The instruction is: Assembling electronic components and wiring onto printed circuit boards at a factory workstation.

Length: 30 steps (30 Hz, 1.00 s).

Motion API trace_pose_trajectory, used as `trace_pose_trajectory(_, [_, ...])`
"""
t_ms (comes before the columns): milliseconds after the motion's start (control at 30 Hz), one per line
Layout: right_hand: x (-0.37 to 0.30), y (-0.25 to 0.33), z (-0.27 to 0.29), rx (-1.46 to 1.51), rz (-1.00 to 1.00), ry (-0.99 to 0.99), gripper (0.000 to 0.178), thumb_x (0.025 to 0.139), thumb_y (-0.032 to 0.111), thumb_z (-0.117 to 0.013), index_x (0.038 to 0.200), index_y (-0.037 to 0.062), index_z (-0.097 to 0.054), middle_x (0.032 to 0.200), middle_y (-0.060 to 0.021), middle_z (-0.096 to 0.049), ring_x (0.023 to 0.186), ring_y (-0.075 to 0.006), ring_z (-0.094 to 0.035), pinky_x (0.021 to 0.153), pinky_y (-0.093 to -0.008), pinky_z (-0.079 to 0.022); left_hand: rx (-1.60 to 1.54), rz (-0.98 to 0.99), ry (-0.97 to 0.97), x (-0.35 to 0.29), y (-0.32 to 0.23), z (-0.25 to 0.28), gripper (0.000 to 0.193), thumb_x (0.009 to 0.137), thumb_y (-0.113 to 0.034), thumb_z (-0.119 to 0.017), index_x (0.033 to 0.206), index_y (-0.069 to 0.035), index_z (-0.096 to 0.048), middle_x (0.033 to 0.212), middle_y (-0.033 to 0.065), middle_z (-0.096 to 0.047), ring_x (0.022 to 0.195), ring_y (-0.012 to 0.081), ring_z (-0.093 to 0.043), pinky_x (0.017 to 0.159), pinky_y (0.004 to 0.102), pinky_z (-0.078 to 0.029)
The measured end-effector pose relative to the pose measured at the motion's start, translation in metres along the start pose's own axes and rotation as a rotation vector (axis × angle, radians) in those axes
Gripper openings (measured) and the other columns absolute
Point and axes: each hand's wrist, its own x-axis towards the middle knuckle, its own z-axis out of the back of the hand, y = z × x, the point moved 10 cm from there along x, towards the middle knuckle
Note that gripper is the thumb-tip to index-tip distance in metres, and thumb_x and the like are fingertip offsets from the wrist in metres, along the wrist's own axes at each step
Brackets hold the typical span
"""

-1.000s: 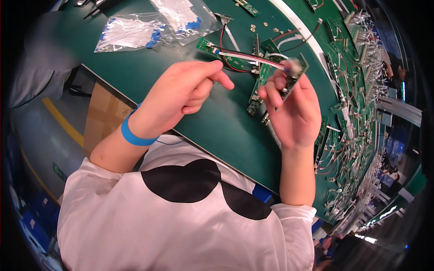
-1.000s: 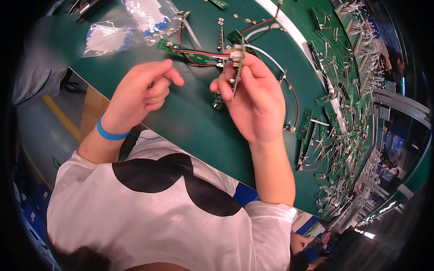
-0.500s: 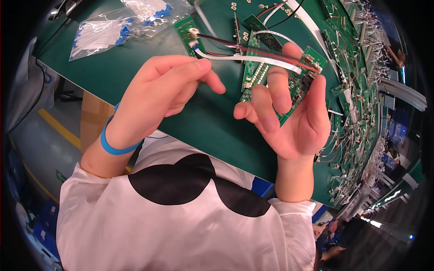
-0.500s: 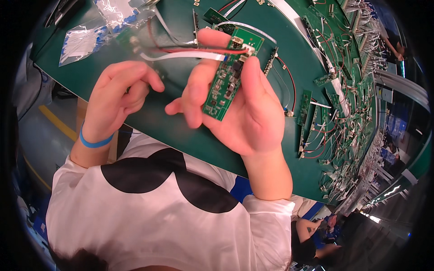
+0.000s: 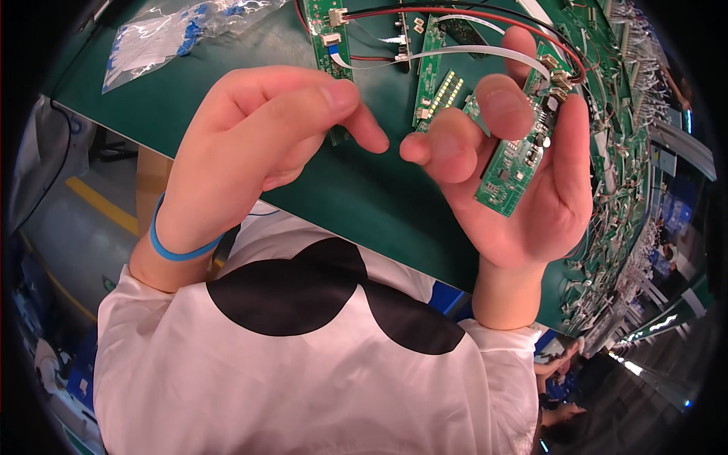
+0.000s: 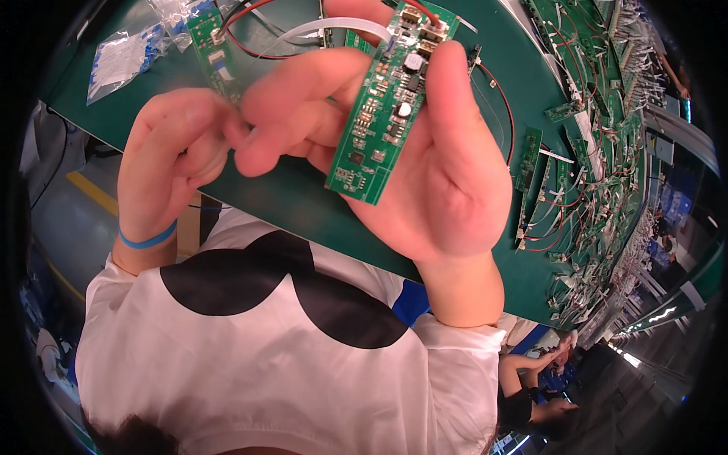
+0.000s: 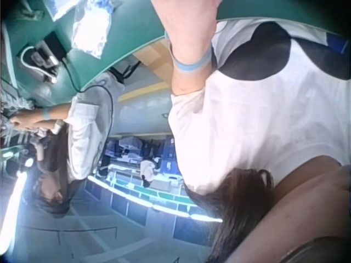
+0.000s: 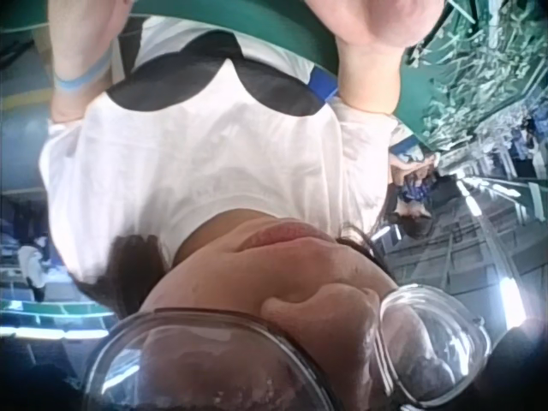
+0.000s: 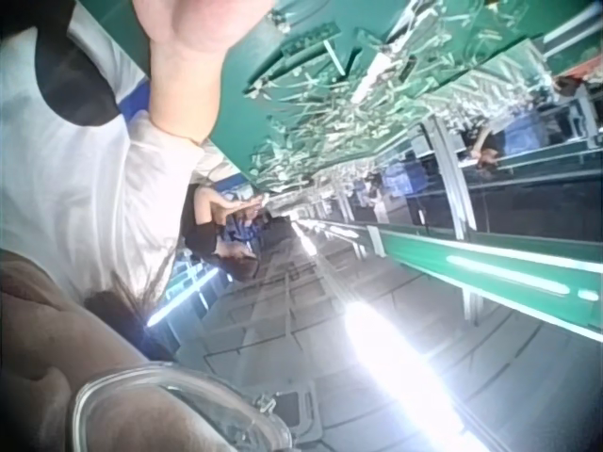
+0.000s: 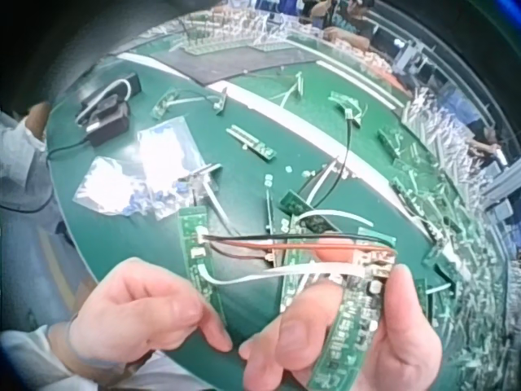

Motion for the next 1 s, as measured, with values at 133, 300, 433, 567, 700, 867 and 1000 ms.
trace_pose_trajectory(133, [-0.006,-0.002,0.002,-0.038,-0.052,-0.109,0.052,0.098,0.038,-0.020,0.141,0.0093,-0.017,0.113,0.0009,-0.050,0.095,-0.0306,-0.050,0.096,-0.0510,-0.031,-0.036,-0.018,-0.070,-0.002,0.000,0.006,0.031,0.090,-0.016,-0.040,0.081,0.008,-0.056,0.047,-0.0055,-0.030,0.042,0.0031,-0.024,0.041,0.0217,-0.018])
trace_pose_trajectory(300, [-0.006,0.002,0.006,0.029,-0.013,-0.149,0.051,0.098,0.038,-0.023,0.142,0.0126,-0.020,0.106,0.0041,-0.052,0.092,-0.0235,-0.048,0.098,-0.0487,-0.029,-0.100,-0.225,-0.173,-0.009,-0.005,0.030,0.031,0.092,-0.019,-0.042,0.083,0.006,-0.058,0.047,-0.0058,-0.029,0.043,0.0024,-0.024,0.040,0.0215,-0.018])
trace_pose_trajectory(433, [-0.002,0.007,-0.002,-0.023,0.007,-0.131,0.048,0.098,0.036,-0.023,0.137,0.0093,-0.027,0.096,0.0029,-0.051,0.080,-0.0208,-0.048,0.092,-0.0446,-0.031,0.095,-0.213,-0.210,-0.015,-0.005,0.036,0.032,0.090,-0.028,-0.054,0.092,0.002,-0.066,0.069,-0.0054,-0.054,0.060,0.0003,-0.043,0.052,0.0174,-0.033])
trace_pose_trajectory(567, [0.001,0.003,-0.007,-0.033,-0.042,-0.150,0.047,0.098,0.035,-0.023,0.132,0.0039,-0.029,0.093,0.0004,-0.052,0.068,-0.0191,-0.046,0.086,-0.0405,-0.032,0.123,-0.194,0.037,-0.009,-0.009,-0.001,0.042,0.094,-0.033,-0.046,0.099,0.006,-0.063,0.050,-0.0094,-0.031,0.044,-0.0001,-0.026,0.040,0.0188,-0.018])
trace_pose_trajectory(700, [-0.004,0.007,-0.011,-0.021,-0.066,-0.191,0.045,0.098,0.032,-0.022,0.129,0.0009,-0.030,0.092,-0.0010,-0.053,0.062,-0.0165,-0.045,0.084,-0.0390,-0.033,0.018,0.023,0.188,-0.009,-0.003,-0.021,0.047,0.094,-0.037,-0.045,0.095,0.006,-0.064,0.049,-0.0088,-0.034,0.042,-0.0011,-0.025,0.039,0.0188,-0.015])
trace_pose_trajectory(867, [-0.016,0.025,-0.016,-0.031,-0.004,-0.267,0.042,0.097,0.030,-0.026,0.128,0.0017,-0.031,0.088,0.0009,-0.052,0.054,-0.0132,-0.046,0.082,-0.0369,-0.032,0.043,-0.024,0.221,-0.016,-0.015,-0.038,0.040,0.092,-0.032,-0.049,0.095,0.005,-0.065,0.071,0.0011,-0.061,0.048,-0.0013,-0.032,0.041,0.0174,-0.019])
trace_pose_trajectory(1000, [-0.031,0.033,-0.012,-0.071,0.094,-0.262,0.042,0.097,0.030,-0.028,0.128,0.0014,-0.031,0.080,0.0020,-0.050,0.051,-0.0112,-0.045,0.080,-0.0353,-0.031,-0.068,-0.172,0.374,-0.021,-0.019,-0.059,0.032,0.091,-0.024,-0.053,0.097,0.005,-0.064,0.086,0.0056,-0.065,0.053,-0.0010,-0.036,0.044,0.0172,-0.024])
